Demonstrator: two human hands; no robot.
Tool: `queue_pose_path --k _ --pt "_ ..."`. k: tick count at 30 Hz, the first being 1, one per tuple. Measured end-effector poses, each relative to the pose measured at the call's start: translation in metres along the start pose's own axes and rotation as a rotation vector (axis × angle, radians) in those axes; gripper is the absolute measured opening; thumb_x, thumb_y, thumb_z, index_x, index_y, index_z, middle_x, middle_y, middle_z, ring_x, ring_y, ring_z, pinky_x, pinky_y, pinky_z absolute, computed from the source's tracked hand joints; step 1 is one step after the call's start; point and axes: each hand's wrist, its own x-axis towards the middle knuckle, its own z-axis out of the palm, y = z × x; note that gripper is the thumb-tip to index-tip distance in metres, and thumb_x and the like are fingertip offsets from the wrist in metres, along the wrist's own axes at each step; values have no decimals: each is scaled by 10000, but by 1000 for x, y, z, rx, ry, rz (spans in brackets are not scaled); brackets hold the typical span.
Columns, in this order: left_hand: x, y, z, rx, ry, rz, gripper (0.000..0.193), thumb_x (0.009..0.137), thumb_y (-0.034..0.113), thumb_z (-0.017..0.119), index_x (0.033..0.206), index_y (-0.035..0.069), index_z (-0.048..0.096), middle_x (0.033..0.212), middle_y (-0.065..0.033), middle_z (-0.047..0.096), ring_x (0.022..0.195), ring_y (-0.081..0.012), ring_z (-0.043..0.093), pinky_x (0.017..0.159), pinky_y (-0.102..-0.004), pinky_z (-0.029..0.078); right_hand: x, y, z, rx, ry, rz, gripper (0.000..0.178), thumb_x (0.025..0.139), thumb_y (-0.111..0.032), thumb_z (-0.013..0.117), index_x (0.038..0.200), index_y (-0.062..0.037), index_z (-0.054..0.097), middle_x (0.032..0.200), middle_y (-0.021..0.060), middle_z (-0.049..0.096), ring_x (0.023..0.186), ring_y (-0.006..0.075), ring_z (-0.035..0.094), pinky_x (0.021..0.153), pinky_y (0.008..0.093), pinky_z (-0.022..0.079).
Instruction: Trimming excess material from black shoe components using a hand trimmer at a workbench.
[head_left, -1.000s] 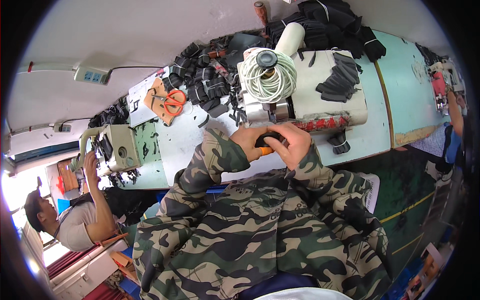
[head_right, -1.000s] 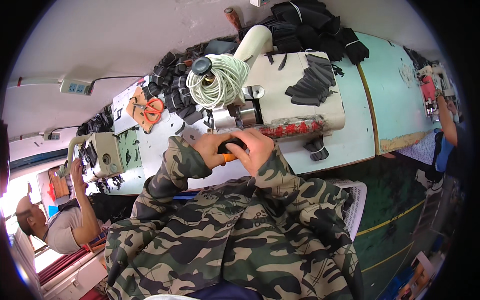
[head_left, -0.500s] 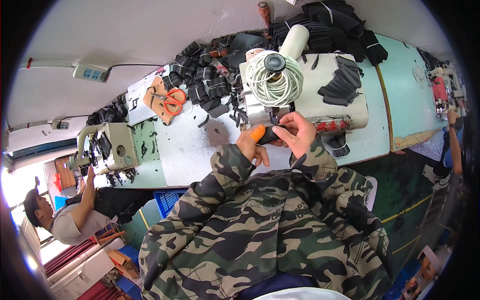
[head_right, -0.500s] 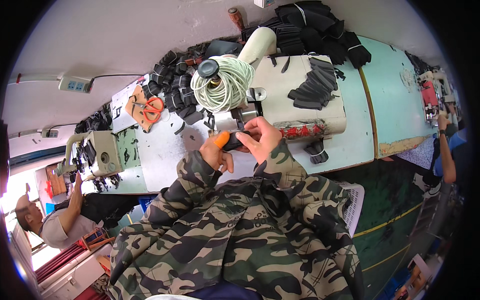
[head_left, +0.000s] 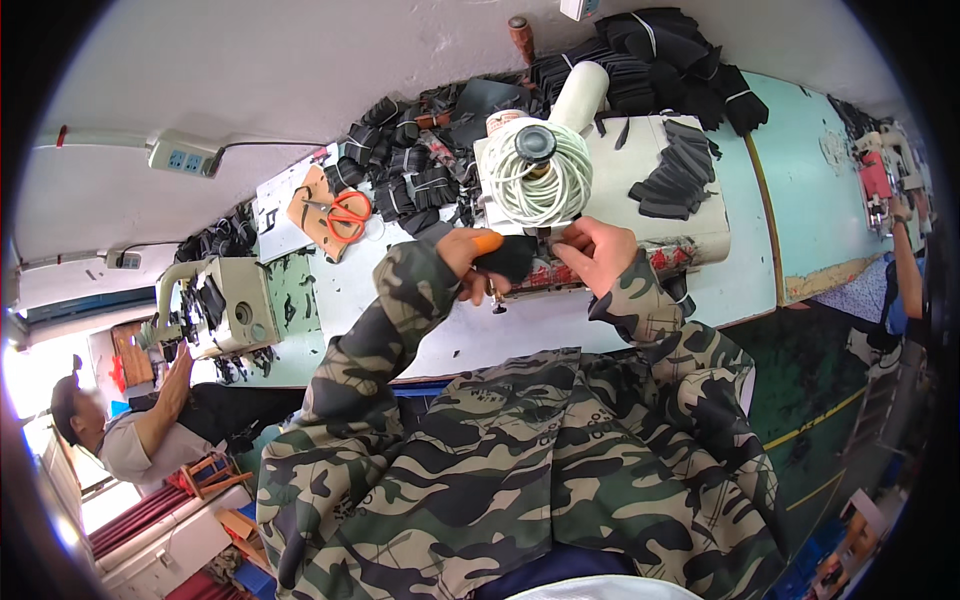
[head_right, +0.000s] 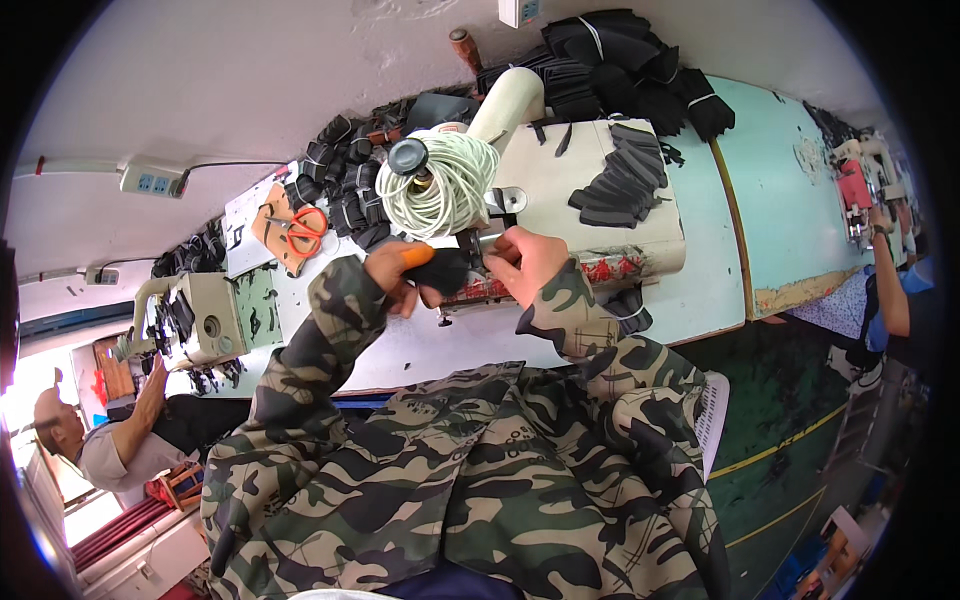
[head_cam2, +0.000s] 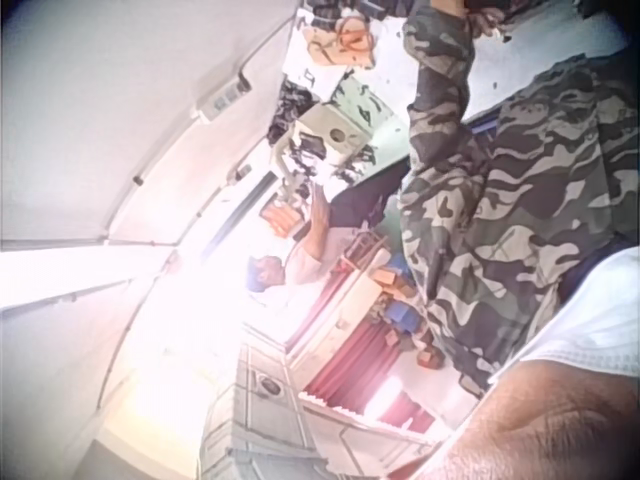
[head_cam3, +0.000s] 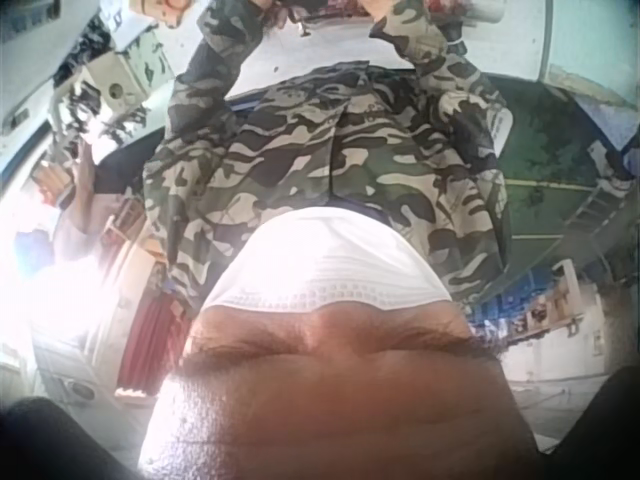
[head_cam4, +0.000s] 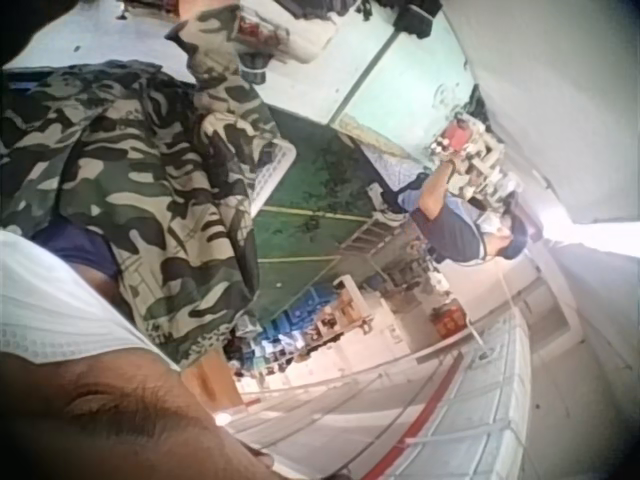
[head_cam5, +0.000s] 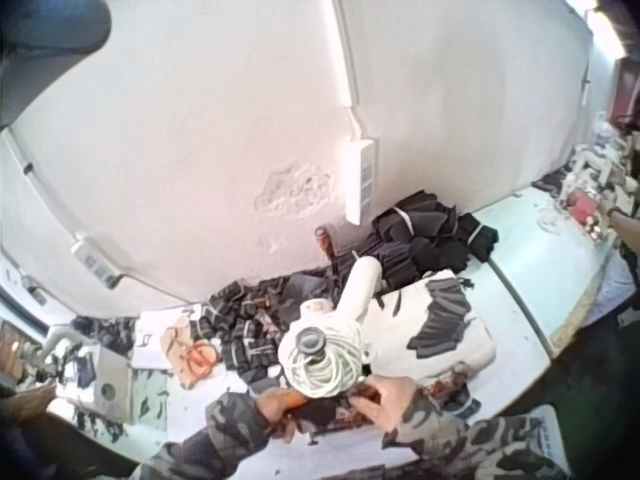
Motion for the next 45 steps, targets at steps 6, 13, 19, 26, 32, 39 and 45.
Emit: queue_pose_path --k 6,13,19,26,32,39,45 --pt "4 3 9 1 35 22 309 919 197 360 1103 -3 506 716 -169 633 389 -188 560 277 -244 346 3 1 -8 -381 45 -195 205 706 -56 643 902 -13 604 739 119 628 636 234 614 600 289 471" --pt "11 7 32 -177 77 -39 282 923 197 374 997 -9 552 645 -164 621 354 -204 545 252 -234 318 0 -8 -8 -265 16 -239 126 728 -87 629 843 -39 613 804 143 607 736 331 588 643 349 470" --pt "8 -5 24 -126 258 95 285 913 228 424 1019 -14 532 664 -166 625 385 -205 568 261 -248 345 -2 -2 -12 -197 37 -199 148 733 -78 624 873 -41 590 780 139 590 734 337 583 641 375 463" --pt "7 -6 20 9 270 122 276 914 189 434 999 -52 539 651 -169 617 425 -209 594 279 -245 377 -7 -5 -9 -244 146 -184 179 750 -37 606 927 -38 583 759 141 617 684 304 613 620 325 479" --pt "14 0 40 -122 164 85 227 892 134 446 1019 -29 539 689 -179 625 455 -212 613 309 -240 410 -7 0 -11 -159 -3 -188 200 764 -30 604 961 -27 570 755 122 620 675 229 630 581 287 475" --pt "3 -17 23 64 443 285 220 902 146 433 970 -17 563 614 -150 605 395 -186 573 299 -230 376 -11 -6 -19 -123 42 -123 198 725 -46 634 918 -32 587 818 151 611 753 324 599 657 344 471" --pt "13 -11 41 -39 299 237 224 887 170 512 965 -35 555 615 -150 602 406 -186 577 308 -235 384 -6 -2 -7 -182 42 -276 209 716 -37 628 920 -34 586 830 143 608 766 308 602 662 343 468"
